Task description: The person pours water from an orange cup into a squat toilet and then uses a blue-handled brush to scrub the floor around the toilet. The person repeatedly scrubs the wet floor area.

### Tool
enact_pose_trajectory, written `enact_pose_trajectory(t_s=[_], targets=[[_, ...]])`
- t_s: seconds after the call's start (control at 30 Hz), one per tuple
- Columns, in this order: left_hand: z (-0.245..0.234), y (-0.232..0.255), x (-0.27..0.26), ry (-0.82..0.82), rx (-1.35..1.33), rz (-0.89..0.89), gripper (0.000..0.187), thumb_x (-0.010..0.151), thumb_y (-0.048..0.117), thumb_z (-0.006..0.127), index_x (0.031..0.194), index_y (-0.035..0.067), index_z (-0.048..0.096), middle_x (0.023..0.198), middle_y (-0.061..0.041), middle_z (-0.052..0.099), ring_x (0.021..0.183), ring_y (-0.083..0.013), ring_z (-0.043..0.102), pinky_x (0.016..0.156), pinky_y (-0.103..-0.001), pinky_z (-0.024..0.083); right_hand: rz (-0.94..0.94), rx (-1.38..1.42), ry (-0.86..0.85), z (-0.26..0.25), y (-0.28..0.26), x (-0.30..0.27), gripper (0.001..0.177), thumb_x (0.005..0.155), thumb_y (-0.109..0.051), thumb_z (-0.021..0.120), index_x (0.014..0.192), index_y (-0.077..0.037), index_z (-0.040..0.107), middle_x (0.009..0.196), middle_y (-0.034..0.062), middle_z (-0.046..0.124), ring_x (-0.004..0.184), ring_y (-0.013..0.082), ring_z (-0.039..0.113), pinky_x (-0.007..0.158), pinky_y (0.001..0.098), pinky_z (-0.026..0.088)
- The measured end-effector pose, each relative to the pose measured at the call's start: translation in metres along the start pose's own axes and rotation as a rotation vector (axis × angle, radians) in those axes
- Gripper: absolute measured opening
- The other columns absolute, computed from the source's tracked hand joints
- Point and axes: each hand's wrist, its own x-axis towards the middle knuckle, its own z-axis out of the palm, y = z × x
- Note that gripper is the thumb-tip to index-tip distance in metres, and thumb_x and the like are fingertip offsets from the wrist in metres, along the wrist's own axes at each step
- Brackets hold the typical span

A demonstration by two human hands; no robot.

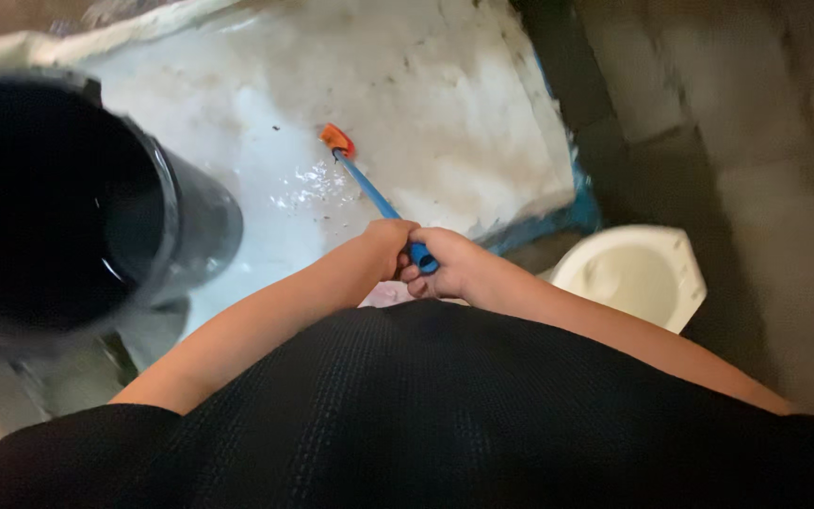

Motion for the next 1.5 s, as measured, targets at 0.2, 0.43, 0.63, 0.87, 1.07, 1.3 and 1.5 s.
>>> enact_pose_trajectory(t_s=[0.2, 0.43, 0.63, 0.87, 1.07, 1.3, 1.5], targets=[[0.106, -0.049, -0.023, -0.129, -0.289, -0.037, 0.037, 0.094, 0.043, 0.058, 0.081, 0.009, 0.055, 0.059, -0.011, 0.046, 0.041, -0.0202, 0.038, 0.032, -0.037, 0.036, 0.225, -0.252, 0.113, -0.086, -0.016, -0.045, 0.032, 0.105, -0.030, 0.042, 0.094, -0.002, 0.052, 0.075, 0.0120, 0.059, 0.055, 0.0160, 0.051, 0.048, 0.0252, 0.045], [0.231, -0.084, -0.075, -0.281, -0.516, -0.005, 0.038, 0.099, 0.052, 0.053, 0.095, 0.014, 0.052, 0.073, -0.009, 0.053, 0.052, -0.0224, 0.050, 0.054, -0.045, 0.050, 0.200, -0.611, 0.157, -0.189, -0.043, -0.112, 0.030, 0.103, -0.031, 0.045, 0.091, -0.005, 0.052, 0.069, 0.0089, 0.058, 0.045, 0.0126, 0.049, 0.037, 0.0233, 0.039], [0.272, -0.096, -0.138, -0.226, -0.175, 0.119, 0.060, 0.097, 0.062, 0.036, 0.127, 0.013, 0.056, 0.102, -0.010, 0.066, 0.095, -0.0245, 0.063, 0.091, -0.058, 0.051, 0.106, -0.811, 0.286, -0.207, -0.031, -0.171, 0.036, 0.102, -0.040, 0.041, 0.088, -0.010, 0.053, 0.065, 0.0037, 0.053, 0.041, 0.0097, 0.046, 0.035, 0.0250, 0.034], [0.274, -0.111, -0.163, -0.181, -0.202, 0.141, 0.073, 0.097, 0.069, 0.039, 0.130, 0.007, 0.056, 0.100, -0.010, 0.056, 0.097, -0.0265, 0.053, 0.095, -0.059, 0.045, 0.149, -0.896, 0.138, -0.221, -0.025, -0.153, 0.027, 0.101, -0.030, 0.052, 0.083, -0.010, 0.057, 0.067, 0.0026, 0.058, 0.051, 0.0131, 0.054, 0.045, 0.0283, 0.046], [0.247, -0.104, -0.145, -0.072, -0.347, 0.164, 0.072, 0.085, 0.069, 0.062, 0.100, -0.002, 0.061, 0.065, -0.016, 0.056, 0.045, -0.0265, 0.050, 0.043, -0.042, 0.040, 0.219, -1.173, 0.034, -0.221, -0.010, -0.082, 0.034, 0.099, -0.033, 0.048, 0.075, -0.010, 0.055, 0.059, 0.0033, 0.055, 0.047, 0.0147, 0.050, 0.042, 0.0293, 0.040], [0.188, -0.074, -0.136, -0.084, -0.549, 0.177, 0.045, 0.081, 0.042, 0.070, 0.086, -0.001, 0.059, 0.061, -0.013, 0.054, 0.038, -0.0230, 0.044, 0.036, -0.040, 0.041, 0.219, -1.130, 0.003, -0.183, -0.027, -0.030, 0.033, 0.100, -0.028, 0.048, 0.074, -0.008, 0.055, 0.060, 0.0035, 0.056, 0.044, 0.0146, 0.048, 0.042, 0.0283, 0.040], [0.127, -0.020, -0.125, -0.079, -0.561, 0.149, 0.042, 0.081, 0.040, 0.073, 0.084, 0.000, 0.058, 0.063, -0.011, 0.051, 0.041, -0.0191, 0.039, 0.037, -0.038, 0.039, 0.229, -1.000, 0.125, -0.111, -0.057, 0.010, 0.031, 0.100, -0.032, 0.048, 0.076, -0.012, 0.052, 0.056, 0.0031, 0.050, 0.041, 0.0134, 0.045, 0.038, 0.0302, 0.038]])
